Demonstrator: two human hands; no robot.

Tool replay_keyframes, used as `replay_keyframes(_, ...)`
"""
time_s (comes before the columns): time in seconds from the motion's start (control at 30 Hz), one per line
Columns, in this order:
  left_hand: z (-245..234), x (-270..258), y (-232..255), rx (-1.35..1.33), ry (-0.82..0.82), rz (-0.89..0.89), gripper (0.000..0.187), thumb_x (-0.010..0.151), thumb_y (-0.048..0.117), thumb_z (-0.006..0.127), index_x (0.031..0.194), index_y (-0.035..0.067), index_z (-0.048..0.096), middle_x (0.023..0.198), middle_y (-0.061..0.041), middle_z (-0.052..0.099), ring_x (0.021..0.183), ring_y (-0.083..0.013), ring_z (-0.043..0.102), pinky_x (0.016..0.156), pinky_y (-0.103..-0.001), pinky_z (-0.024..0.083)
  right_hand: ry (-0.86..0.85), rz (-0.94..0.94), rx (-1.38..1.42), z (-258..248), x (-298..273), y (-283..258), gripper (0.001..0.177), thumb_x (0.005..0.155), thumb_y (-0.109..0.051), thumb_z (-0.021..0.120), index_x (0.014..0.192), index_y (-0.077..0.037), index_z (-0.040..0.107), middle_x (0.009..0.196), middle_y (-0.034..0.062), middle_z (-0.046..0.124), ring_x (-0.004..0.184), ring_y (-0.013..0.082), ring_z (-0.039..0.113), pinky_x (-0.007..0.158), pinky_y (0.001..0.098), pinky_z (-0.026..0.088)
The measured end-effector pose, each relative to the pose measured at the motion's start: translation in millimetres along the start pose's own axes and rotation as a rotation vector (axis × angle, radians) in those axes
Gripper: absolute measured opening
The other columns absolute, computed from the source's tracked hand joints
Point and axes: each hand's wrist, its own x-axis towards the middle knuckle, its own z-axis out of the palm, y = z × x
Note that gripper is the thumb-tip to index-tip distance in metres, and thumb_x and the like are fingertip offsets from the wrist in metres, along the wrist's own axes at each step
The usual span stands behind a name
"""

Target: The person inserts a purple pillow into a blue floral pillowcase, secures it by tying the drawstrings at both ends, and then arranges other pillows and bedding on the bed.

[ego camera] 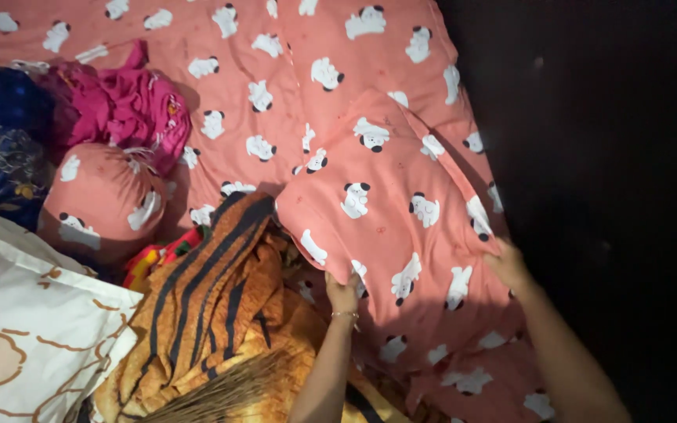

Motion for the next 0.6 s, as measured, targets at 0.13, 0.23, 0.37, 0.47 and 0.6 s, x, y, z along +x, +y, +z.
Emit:
replay_keyframes(0.13, -0.8, 21.1, 92.7, -0.350, 0.032, -0.218, 0.042, 0.085, 0.002, 0.065, 0.125, -0.004, 0.058, 0.105, -0.007, 0.060, 0.081, -0.0200, 0.052, 0.067, -0.035, 0.044, 0.216, -0.148, -0.193, -23.5, -13.3, -51.1, 0.043, 0.082, -0.007, 0.065, 0.125, -0.001, 0.063, 0.118, 0.0203, 0.065, 0.107, 0.0371, 0.064, 0.091, 0.0418, 0.052)
replay_keyframes(0.23, -4.1, 67.4, 172.0, -0.126, 0.003, 0.343, 0.039, 0.091, -0.003, 0.064, 0.129, -0.005, 0.057, 0.119, -0.008, 0.062, 0.106, -0.0159, 0.059, 0.092, -0.030, 0.050, 0.318, -0.168, -0.158, -48.0, 3.9, -107.4, 0.039, 0.084, -0.006, 0.061, 0.123, -0.002, 0.063, 0.114, 0.0183, 0.065, 0.102, 0.0342, 0.064, 0.089, 0.0411, 0.052)
replay_keyframes(0.37, 4.8, 151.9, 262.5, -0.340, -0.065, 0.137, 0.045, 0.090, 0.000, 0.066, 0.133, -0.005, 0.055, 0.104, -0.005, 0.060, 0.084, -0.0110, 0.054, 0.070, -0.026, 0.048, 0.437, -0.296, -0.061, -84.3, 72.4, -184.9, 0.035, 0.089, -0.004, 0.061, 0.124, -0.001, 0.061, 0.104, 0.0167, 0.064, 0.095, 0.0283, 0.063, 0.086, 0.0397, 0.051)
replay_keyframes(0.47, 22.3, 240.0, 305.8, -0.367, -0.103, 0.207, 0.057, 0.087, 0.007, 0.070, 0.138, -0.001, 0.047, 0.109, -0.005, 0.062, 0.088, -0.0105, 0.058, 0.073, -0.026, 0.051, 0.464, -0.500, -0.059, -109.0, 152.0, -219.4, 0.014, 0.101, -0.003, 0.062, 0.114, 0.001, 0.061, 0.097, 0.0146, 0.061, 0.087, 0.0234, 0.058, 0.082, 0.0363, 0.051)
replay_keyframes(0.6, 53.4, 379.9, 329.3, 0.008, -0.017, 0.439, 0.057, 0.091, 0.029, 0.080, 0.127, -0.006, 0.053, 0.118, -0.017, 0.066, 0.107, -0.0245, 0.059, 0.097, -0.040, 0.052, 0.500, -0.490, -0.077, -122.2, 300.9, -223.3, 0.011, 0.104, -0.006, 0.068, 0.104, 0.001, 0.059, 0.103, 0.0177, 0.064, 0.095, 0.0280, 0.061, 0.086, 0.0426, 0.050)
